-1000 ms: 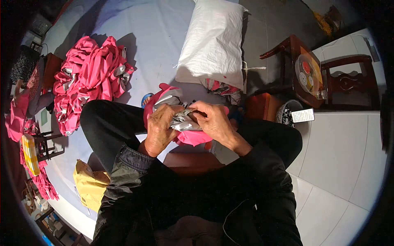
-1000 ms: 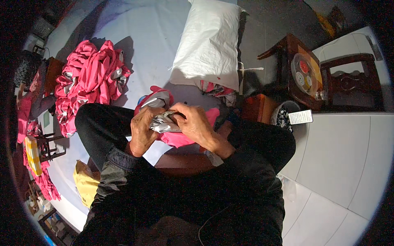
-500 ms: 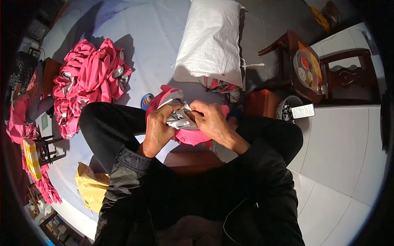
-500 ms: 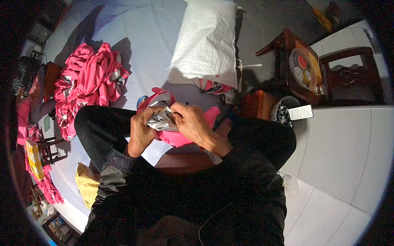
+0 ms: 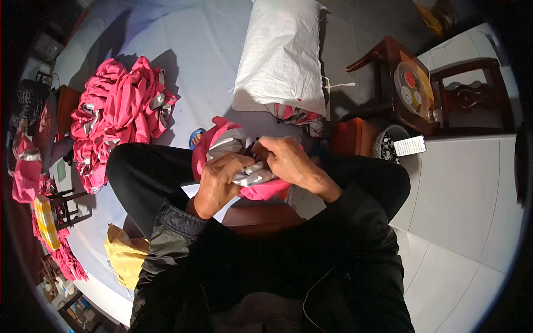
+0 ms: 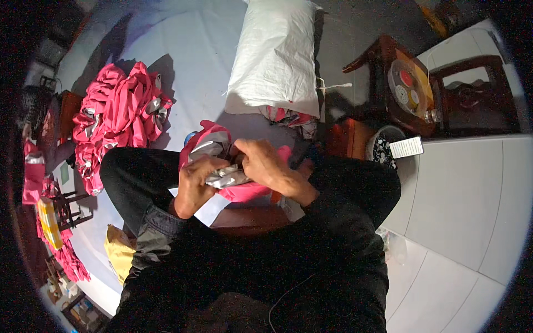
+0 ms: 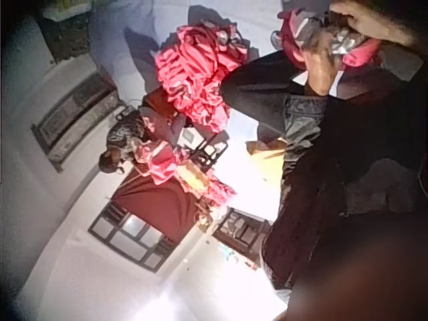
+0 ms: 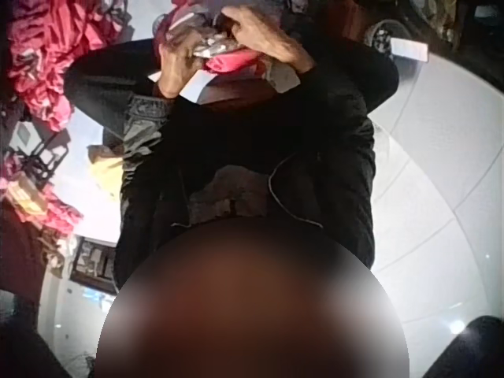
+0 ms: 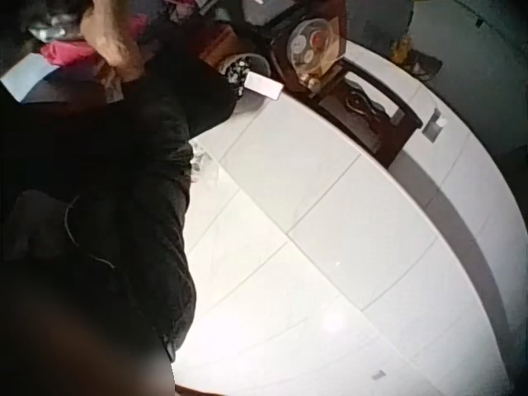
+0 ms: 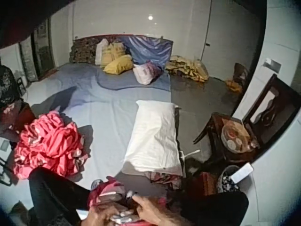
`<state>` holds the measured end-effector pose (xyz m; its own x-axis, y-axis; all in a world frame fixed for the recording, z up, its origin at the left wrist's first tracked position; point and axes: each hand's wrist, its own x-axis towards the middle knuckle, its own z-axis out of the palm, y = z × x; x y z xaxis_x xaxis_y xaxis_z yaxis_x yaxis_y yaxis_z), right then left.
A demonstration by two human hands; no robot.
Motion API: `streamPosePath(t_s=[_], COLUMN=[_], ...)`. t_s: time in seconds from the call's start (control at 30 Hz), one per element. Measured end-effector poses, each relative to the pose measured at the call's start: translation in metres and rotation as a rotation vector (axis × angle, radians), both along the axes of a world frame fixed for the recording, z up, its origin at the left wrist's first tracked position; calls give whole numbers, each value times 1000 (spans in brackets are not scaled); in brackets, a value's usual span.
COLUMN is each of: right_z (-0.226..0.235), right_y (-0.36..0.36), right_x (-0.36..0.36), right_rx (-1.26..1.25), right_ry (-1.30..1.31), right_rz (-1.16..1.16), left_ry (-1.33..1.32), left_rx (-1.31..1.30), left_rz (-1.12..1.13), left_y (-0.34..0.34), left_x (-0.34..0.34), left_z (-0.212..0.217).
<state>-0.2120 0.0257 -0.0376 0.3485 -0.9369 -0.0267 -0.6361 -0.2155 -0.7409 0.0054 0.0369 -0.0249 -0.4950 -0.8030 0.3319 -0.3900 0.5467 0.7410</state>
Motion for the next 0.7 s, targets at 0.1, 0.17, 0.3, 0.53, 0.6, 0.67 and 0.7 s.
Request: streamPosePath(t_s=[0.1,0.17,0.3,0.53,0.6,0.67,0.7], right_z=[-4,-6,-11,-101,-116,-114,-113], right_y=[-13,-20,-27,-21,-17,-21,-24], right_x=[-10,-14,-14,-17,-20,-10,-6], right_rx=[-91,-12,180,-17,-249,-66,121], right_ry=[-138,-212,-364,-191,-91,-11,75], right_rz=[-150,-217,-299,-170,-56,-79,-109], left_ry=[-59,-97,-172,-171,-189,-185,-176], left_rx=[-32,-112,-243,-445,-495,-508,-519], left_rz=[-120,-177,-252,-310,-346,-352,-365], left_y=[8,16,31,57,63,67,69], left_x=[5,9,16,31,37,38,37], left_z=[8,18,57,98,109,119,124])
